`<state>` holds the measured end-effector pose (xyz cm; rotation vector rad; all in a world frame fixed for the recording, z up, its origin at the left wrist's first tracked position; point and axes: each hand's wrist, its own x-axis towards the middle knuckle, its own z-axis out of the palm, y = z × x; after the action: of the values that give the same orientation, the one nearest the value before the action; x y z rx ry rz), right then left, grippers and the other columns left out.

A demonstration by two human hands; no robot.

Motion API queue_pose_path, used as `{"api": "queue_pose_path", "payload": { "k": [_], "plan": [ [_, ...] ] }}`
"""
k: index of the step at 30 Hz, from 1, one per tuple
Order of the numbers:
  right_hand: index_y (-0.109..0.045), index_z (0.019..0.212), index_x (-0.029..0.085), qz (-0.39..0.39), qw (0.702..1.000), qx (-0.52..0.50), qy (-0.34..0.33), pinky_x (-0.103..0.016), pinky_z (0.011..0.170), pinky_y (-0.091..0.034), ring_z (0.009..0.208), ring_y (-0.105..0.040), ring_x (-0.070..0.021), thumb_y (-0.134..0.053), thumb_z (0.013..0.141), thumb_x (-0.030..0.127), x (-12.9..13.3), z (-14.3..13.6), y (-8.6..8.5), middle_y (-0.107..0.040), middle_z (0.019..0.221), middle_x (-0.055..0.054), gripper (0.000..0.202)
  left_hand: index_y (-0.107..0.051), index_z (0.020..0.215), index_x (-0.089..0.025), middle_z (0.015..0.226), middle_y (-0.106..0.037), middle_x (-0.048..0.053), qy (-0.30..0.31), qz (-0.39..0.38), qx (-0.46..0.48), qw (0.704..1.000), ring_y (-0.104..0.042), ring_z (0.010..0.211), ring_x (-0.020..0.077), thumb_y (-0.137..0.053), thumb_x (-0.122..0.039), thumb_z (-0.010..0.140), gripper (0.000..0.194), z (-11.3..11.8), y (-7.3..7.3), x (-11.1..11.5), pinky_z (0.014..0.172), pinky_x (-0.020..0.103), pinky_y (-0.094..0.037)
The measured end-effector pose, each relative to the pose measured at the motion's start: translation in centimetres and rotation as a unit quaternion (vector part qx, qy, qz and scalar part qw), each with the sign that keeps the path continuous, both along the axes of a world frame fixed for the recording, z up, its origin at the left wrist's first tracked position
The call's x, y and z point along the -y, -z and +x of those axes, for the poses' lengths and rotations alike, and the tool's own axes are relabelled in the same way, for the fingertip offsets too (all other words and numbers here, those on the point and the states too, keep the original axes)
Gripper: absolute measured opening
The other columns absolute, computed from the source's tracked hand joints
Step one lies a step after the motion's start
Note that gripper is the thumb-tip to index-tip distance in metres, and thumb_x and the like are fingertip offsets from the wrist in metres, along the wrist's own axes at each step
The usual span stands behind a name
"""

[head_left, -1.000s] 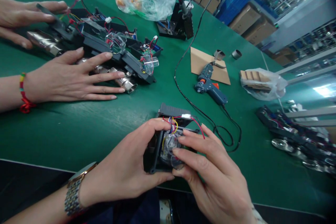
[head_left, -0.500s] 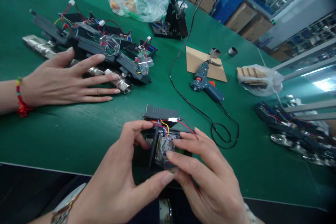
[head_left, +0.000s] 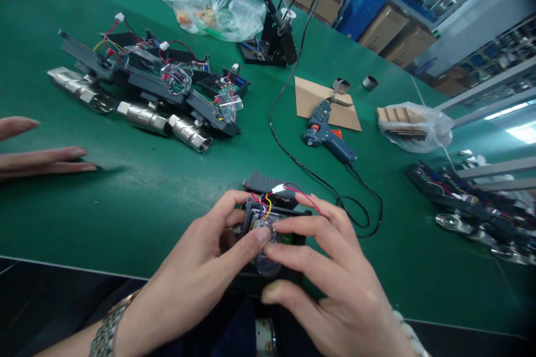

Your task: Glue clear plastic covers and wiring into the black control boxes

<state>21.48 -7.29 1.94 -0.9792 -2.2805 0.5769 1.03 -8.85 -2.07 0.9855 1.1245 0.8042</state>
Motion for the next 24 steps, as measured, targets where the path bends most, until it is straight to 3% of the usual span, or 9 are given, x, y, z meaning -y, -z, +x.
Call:
{"api": "queue_pose_path", "payload": {
  "k": [2,5,8,11,15,18,21,24],
  "plan": [
    [-0.078,0.098,0.016,0.0,1.0,-0.017,-0.003,-0.049,0.118,-0.044,0.122,-0.065,-0.0259,-0.078,0.094,0.021,-1.3,0.1,-0.9,-0.077,0.105,-0.009,0.007,-0.056,0.139,-0.029,0.111,-0.078,0.004,-0.005,-0.005,0.007,1.0,-0.072,0.087,0.0225,-0.067,-0.042,0.099,0.043,0.1,-0.1,0.0,0.078,0.032,-0.06],
    [-0.078,0.099,0.017,0.069,0.997,-0.014,0.008,-0.049,0.114,-0.048,0.111,-0.068,-0.0233,-0.073,0.093,0.008,-3.7,-0.2,-1.6,-0.078,0.104,-0.008,0.012,-0.058,0.136,-0.028,0.103,-0.078,0.002,-0.011,-0.006,-0.003,1.0,-0.072,0.081,0.0223,-0.069,-0.043,0.097,0.043,0.0,-0.2,0.0,0.074,0.031,-0.059],
    [-0.077,0.1,0.018,0.119,0.99,0.036,-0.064,-0.049,0.115,-0.048,0.11,-0.067,-0.0234,-0.07,0.095,0.008,-6.0,-0.7,-1.4,-0.078,0.104,-0.006,0.013,-0.057,0.134,-0.028,0.102,-0.078,0.002,-0.005,-0.008,-0.018,1.0,-0.072,0.084,0.0237,-0.069,-0.046,0.097,0.043,0.0,-0.1,0.0,0.074,0.031,-0.059],
    [-0.075,0.099,0.019,0.119,0.98,0.078,-0.142,-0.047,0.108,-0.054,0.112,-0.065,-0.0255,-0.065,0.1,0.012,-7.6,-0.7,-1.3,-0.078,0.096,-0.005,0.012,-0.054,0.137,-0.03,0.109,-0.076,0.002,0.02,-0.015,-0.007,1.0,-0.069,0.088,0.0225,-0.065,-0.047,0.1,0.042,-0.1,0.1,-0.1,0.079,0.033,-0.059],
    [-0.075,0.097,0.018,0.134,0.961,0.142,-0.196,-0.045,0.091,-0.059,0.111,-0.063,-0.0298,-0.056,0.105,0.016,-8.4,-0.4,-1.9,-0.075,0.096,-0.007,0.021,-0.051,0.137,-0.033,0.114,-0.073,0.0,0.032,-0.022,0.015,0.999,-0.061,0.077,0.0161,-0.062,-0.047,0.103,0.039,-0.3,0.3,-0.1,0.084,0.035,-0.058],
    [-0.074,0.094,0.018,0.159,0.943,0.174,-0.236,-0.042,0.085,-0.056,0.105,-0.064,-0.0275,-0.045,0.11,0.018,-8.7,-0.5,-2.4,-0.075,0.098,-0.007,0.033,-0.052,0.135,-0.033,0.113,-0.072,-0.002,0.028,-0.022,0.021,0.999,-0.06,0.079,0.0154,-0.063,-0.045,0.103,0.036,-0.4,0.3,-0.1,0.086,0.033,-0.056],
    [-0.072,0.093,0.019,0.18,0.936,0.173,-0.25,-0.04,0.079,-0.053,0.096,-0.065,-0.0242,-0.037,0.112,0.021,-8.8,-0.9,-2.3,-0.074,0.096,-0.006,0.039,-0.053,0.132,-0.032,0.107,-0.071,-0.003,0.027,-0.022,0.015,0.999,-0.063,0.085,0.0169,-0.066,-0.042,0.101,0.035,-0.3,0.2,-0.2,0.083,0.03,-0.055],
    [-0.069,0.094,0.019,0.187,0.94,0.162,-0.237,-0.039,0.074,-0.05,0.089,-0.062,-0.0235,-0.034,0.112,0.019,-8.7,-1.2,-1.6,-0.07,0.093,-0.006,0.039,-0.054,0.129,-0.033,0.095,-0.07,-0.006,0.028,-0.02,-0.012,0.999,-0.058,0.072,0.0151,-0.068,-0.039,0.1,0.033,-0.2,0.2,-0.3,0.082,0.031,-0.055]
  ]
}}
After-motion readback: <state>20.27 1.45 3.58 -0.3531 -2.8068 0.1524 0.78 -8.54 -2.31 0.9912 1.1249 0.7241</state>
